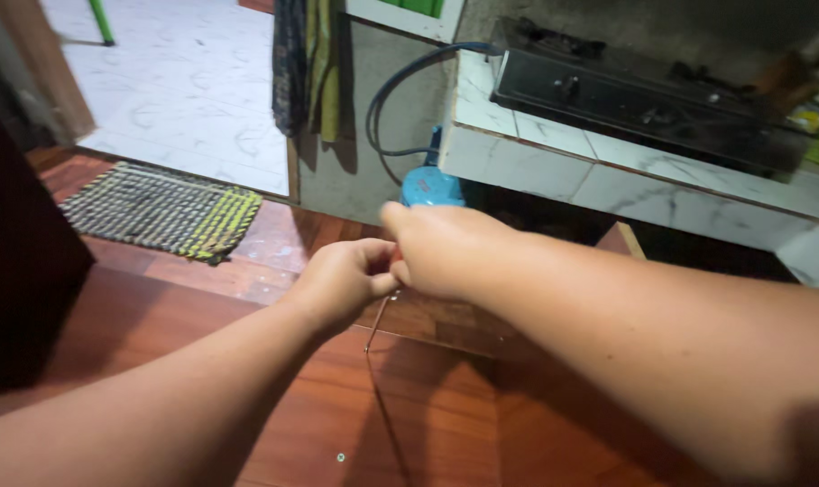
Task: The person uses a screwdriver to fasten screws into a wooden furniture panel. They align the panel with another piece and tighten multiple screws to join the parts together.
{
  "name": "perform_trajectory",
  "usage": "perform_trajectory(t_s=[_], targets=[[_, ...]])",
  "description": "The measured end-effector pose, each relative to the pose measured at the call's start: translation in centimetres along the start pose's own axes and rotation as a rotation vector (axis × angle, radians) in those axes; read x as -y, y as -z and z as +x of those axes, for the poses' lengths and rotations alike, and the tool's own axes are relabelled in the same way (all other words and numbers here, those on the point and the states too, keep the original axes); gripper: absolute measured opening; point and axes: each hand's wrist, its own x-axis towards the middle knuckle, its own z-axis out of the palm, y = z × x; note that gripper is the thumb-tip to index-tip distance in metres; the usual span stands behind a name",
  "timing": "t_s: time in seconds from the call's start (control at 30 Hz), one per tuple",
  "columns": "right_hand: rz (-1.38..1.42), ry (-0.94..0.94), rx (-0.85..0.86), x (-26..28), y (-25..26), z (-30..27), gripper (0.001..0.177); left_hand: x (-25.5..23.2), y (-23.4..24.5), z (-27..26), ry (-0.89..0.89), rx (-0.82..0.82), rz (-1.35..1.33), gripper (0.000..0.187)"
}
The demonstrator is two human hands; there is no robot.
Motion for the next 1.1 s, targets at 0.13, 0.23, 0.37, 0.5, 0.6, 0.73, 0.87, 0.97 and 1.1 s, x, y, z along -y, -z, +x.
perform_trajectory(t_s=[0.13,0.23,0.37,0.5,0.6,0.73,0.87,0.97,1.1], targets=[[0.068,-0.046,0.107,0.8,0.9,0.5,0.018,0.9,1.5,0.1,-0.043,0.114,0.018,0.020],[-0.046,-0.114,0.123,1.9,1.3,0.8,0.023,1.2,0.7,0.2,-0.113,0.122,-0.123,0.019],[-0.175,-0.174,0.153,4.0,0.9,1.5,0.037,2.3,0.7,0.3,-0.072,0.051,-0.033,0.017],[-0.205,-0.203,0.218,4.2,1.1,2.0,0.045,3.6,1.4,1.2,-0.145,0.212,-0.270,0.014],[-0.171,-0.042,0.042,3.0,1.5,2.2,0.035,3.8,1.4,2.2,-0.310,0.315,-0.305,0.014],[-0.119,0.080,0.155,0.9,1.5,2.0,0.030,3.1,0.4,2.4,-0.089,0.309,-0.172,0.018],[-0.142,-0.024,0.145,0.3,1.0,1.6,0.032,2.1,0.1,1.1,-0.047,0.144,-0.195,0.031],[-0.120,-0.099,0.138,0.6,0.4,1.6,0.044,1.7,-0.3,0.2,0.032,0.014,-0.045,0.036],[-0.219,-0.129,0.174,0.6,0.0,1.4,0.051,1.7,-0.6,0.0,0.002,0.031,0.015,0.029]])
